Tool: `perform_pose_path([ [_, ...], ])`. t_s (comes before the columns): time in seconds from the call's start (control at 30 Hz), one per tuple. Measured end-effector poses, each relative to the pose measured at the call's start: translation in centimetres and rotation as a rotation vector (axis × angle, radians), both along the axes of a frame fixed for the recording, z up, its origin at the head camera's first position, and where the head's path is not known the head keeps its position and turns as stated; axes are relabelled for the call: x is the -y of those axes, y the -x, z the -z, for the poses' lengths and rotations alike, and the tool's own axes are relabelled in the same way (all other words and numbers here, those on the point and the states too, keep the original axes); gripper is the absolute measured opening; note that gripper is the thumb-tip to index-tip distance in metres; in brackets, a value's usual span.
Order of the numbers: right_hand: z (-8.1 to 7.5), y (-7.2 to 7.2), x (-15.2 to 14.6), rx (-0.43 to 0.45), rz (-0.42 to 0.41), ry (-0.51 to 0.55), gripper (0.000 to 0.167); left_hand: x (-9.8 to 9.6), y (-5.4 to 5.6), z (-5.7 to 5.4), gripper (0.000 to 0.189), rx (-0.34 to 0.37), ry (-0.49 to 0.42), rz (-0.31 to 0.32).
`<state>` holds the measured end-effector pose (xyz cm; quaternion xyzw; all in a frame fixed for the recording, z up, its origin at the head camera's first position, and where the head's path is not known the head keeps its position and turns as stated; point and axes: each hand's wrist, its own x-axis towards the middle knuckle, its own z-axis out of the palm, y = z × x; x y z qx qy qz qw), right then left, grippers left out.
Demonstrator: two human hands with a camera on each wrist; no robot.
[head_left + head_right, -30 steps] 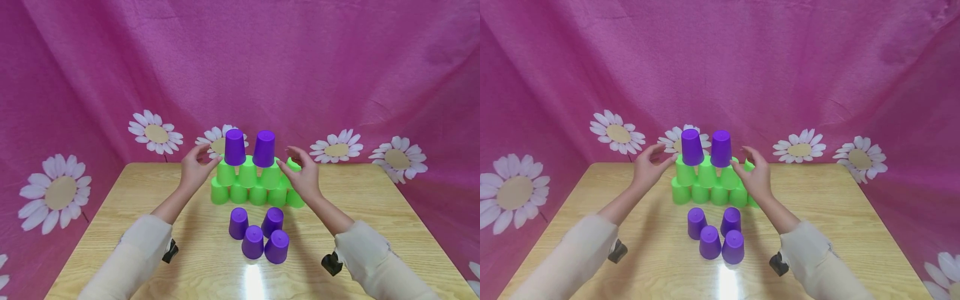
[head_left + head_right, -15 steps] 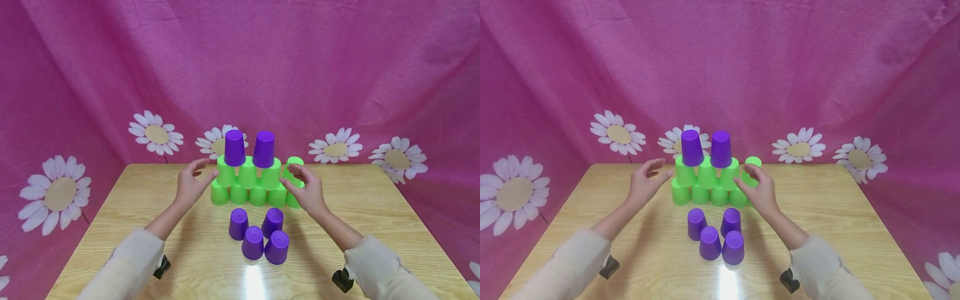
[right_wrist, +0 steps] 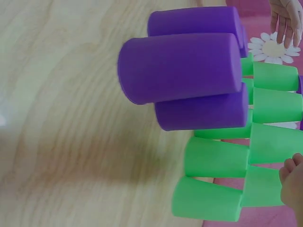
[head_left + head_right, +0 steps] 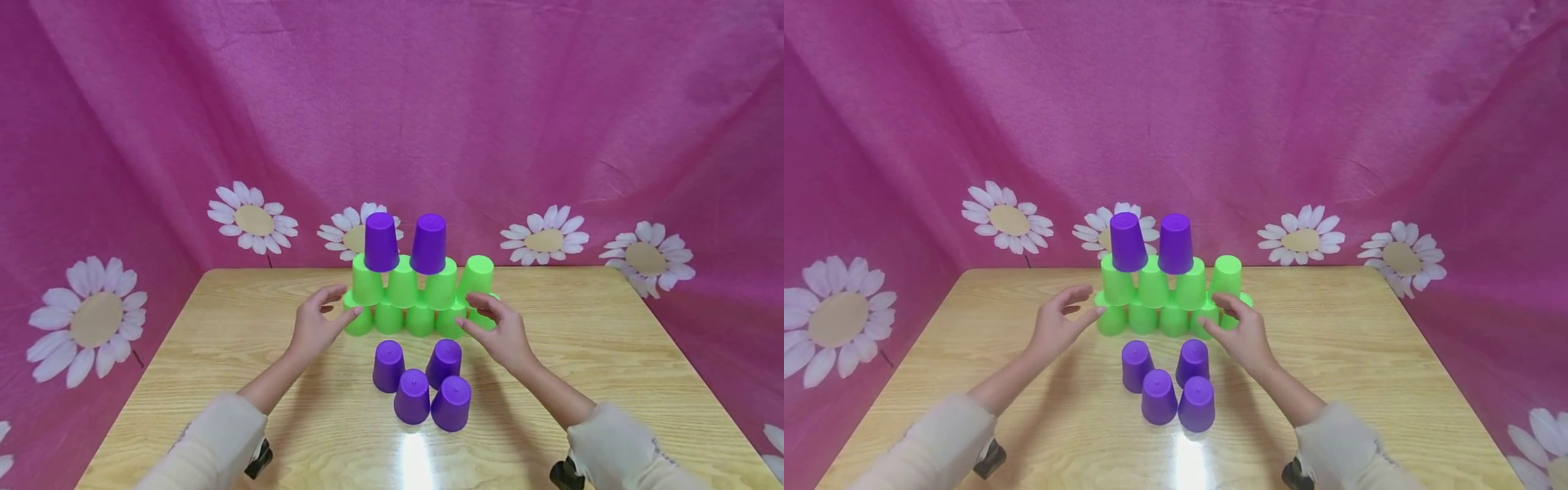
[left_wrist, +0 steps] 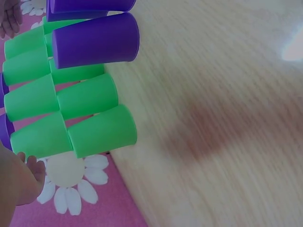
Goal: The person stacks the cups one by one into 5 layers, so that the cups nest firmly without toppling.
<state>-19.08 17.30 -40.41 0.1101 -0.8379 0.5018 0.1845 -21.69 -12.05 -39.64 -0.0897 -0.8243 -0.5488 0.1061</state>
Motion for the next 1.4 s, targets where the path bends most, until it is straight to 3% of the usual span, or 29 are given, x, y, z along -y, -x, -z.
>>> perform_pose_path([
  [0.63, 3.4, -1.4, -0.3, 0.168, -0.115, 0.004, 0.047, -1.0, -1.7, 3.4, 0.043, 0.026, -0.019, 0.045],
  [1.0, 5.1, -1.6, -0.9, 0.235, -0.175, 0.015, 0.049, -1.7, -3.2, 5.6, 0.046, 0.091, -0.009, 0.096],
  [1.4, 6.7, -1.5, -1.2, 0.306, -0.25, 0.057, 0.047, -2.6, -3.6, 7.4, 0.047, 0.14, -0.054, 0.127],
])
